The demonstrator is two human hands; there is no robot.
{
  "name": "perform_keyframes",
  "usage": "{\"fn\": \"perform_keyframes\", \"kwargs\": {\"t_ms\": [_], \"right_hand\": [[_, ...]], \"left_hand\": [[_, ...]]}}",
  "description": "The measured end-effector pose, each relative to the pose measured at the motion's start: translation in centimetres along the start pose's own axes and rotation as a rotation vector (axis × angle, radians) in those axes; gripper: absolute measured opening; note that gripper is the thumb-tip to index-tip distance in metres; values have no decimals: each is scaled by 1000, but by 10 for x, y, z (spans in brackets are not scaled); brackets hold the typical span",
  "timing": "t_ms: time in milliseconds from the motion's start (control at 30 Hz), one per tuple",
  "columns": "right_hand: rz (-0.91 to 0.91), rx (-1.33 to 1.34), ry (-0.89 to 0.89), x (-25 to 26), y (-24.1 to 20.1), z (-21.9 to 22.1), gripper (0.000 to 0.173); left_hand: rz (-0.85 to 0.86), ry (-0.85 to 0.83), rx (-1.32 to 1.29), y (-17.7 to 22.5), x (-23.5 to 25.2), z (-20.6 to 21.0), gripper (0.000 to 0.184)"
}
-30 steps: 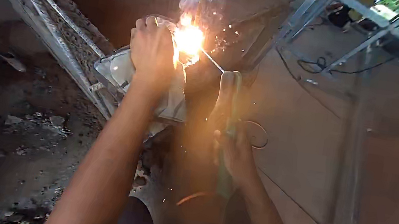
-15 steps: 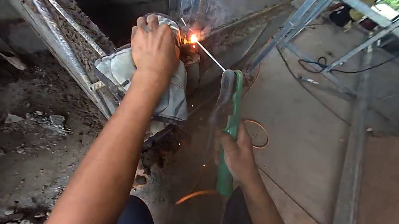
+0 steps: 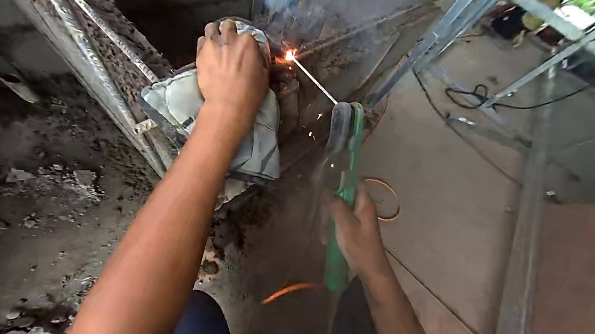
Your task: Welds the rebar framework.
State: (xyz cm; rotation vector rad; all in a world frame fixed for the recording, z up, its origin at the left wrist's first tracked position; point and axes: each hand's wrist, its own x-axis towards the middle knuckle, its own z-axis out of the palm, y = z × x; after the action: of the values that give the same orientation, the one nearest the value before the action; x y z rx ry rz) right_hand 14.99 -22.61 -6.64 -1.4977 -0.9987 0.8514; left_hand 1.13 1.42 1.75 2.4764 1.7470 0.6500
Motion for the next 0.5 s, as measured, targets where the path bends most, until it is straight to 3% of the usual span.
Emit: {"fn": "perform_keyframes", "kwargs": {"t_ms": [500], "right_hand": [[-8,25,8,-1,2,0,33]], "left_hand": [[-18,-4,22,1,1,0,39]]}}
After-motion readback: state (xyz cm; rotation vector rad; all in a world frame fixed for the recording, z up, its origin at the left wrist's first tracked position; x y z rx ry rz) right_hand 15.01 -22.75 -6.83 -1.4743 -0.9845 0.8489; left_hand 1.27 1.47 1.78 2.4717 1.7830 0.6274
